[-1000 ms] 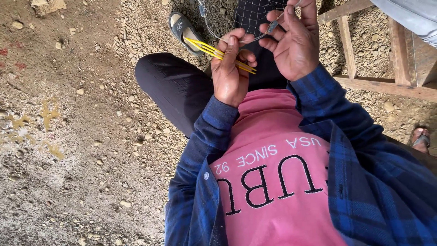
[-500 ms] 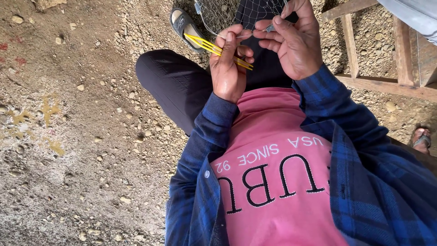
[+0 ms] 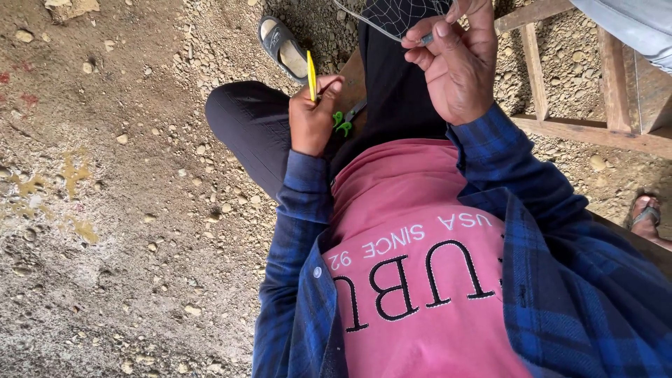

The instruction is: Repairing a fishing net by threading line through meshes and tying knots using a yellow net needle.

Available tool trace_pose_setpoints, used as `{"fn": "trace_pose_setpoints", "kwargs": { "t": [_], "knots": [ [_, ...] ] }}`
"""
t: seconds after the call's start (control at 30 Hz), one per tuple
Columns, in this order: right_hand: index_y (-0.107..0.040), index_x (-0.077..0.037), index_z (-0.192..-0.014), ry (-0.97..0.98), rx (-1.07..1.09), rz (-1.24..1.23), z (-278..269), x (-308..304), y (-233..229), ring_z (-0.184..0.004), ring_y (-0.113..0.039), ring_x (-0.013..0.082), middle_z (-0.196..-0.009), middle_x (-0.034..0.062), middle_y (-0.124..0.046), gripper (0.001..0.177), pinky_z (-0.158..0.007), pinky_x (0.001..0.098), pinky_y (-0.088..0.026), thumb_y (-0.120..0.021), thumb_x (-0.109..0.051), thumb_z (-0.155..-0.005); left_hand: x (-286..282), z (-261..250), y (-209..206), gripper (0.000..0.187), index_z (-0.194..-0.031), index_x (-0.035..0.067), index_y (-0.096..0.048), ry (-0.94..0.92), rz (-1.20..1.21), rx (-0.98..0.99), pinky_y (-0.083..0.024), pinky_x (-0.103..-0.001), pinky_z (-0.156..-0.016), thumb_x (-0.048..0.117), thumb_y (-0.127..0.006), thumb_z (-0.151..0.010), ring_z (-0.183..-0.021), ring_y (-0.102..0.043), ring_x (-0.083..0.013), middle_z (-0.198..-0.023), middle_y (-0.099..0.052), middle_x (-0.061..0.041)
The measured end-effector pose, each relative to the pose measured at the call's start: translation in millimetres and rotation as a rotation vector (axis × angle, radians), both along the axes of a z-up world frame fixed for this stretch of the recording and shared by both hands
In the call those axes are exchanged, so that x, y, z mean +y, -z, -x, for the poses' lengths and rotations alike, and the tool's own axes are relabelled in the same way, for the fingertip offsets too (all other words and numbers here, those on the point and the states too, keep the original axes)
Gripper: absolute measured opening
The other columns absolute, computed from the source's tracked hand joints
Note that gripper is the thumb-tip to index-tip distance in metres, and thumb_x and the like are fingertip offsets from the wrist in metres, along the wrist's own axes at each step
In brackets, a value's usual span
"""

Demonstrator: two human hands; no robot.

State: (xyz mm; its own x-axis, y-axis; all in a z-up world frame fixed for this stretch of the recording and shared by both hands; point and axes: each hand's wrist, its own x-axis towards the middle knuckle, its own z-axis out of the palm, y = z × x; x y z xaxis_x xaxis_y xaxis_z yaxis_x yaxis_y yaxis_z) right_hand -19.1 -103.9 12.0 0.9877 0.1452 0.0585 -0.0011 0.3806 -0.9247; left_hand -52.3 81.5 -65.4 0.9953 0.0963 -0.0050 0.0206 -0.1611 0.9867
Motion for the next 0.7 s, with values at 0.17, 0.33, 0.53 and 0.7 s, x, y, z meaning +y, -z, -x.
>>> {"fn": "trace_pose_setpoints", "kwargs": {
  "t": [0.17, 0.33, 0.53, 0.7],
  "knots": [
    [-0.038, -0.020, -0.088, 0.034, 0.077, -0.036, -3.0, -2.7, 0.1, -0.078, -0.054, 0.0211, -0.088, 0.0101, -0.053, 0.013, -0.065, 0.0272, -0.045, -0.051, -0.023, -0.087, 14.2, 13.0, 44.3, 0.014, -0.084, 0.015, -0.056, 0.257, -0.877, 0.273, -0.042, -0.046, -0.051, 0.023, -0.051, -0.074, -0.065, -0.055, -0.0348, -0.075, -0.056, -0.012],
    [-0.037, -0.019, -0.088, 0.036, 0.049, -0.068, -5.0, -4.5, 2.0, -0.066, -0.051, 0.0212, -0.087, 0.0108, -0.052, 0.012, -0.055, 0.0276, -0.043, -0.049, -0.021, -0.088, 6.2, 18.3, 92.7, 0.016, -0.081, 0.021, -0.059, 0.440, -1.050, 0.522, -0.043, -0.046, -0.054, 0.022, -0.045, -0.074, -0.070, -0.055, -0.0366, -0.076, -0.057, -0.012],
    [-0.037, -0.017, -0.092, 0.043, 0.078, -0.090, -8.5, -7.0, 7.6, -0.066, -0.055, 0.0225, -0.086, 0.0140, -0.052, 0.011, -0.054, 0.0275, -0.048, -0.048, -0.018, -0.089, -0.9, 16.8, 128.0, 0.009, -0.070, 0.013, -0.053, 0.434, -1.280, 0.175, -0.042, -0.039, -0.036, 0.010, -0.046, -0.073, -0.051, -0.057, -0.0312, -0.062, -0.056, -0.008],
    [-0.040, -0.015, -0.093, 0.016, 0.072, -0.118, -10.8, -6.3, 8.3, -0.073, -0.056, 0.0209, -0.088, 0.0118, -0.054, 0.010, -0.066, 0.0274, -0.050, -0.048, -0.017, -0.089, -1.4, 10.7, 131.6, 0.004, -0.072, 0.011, -0.054, 0.479, -1.237, 0.204, -0.043, -0.040, -0.040, 0.013, -0.051, -0.071, -0.057, -0.058, -0.0328, -0.065, -0.058, -0.011]
  ]
}}
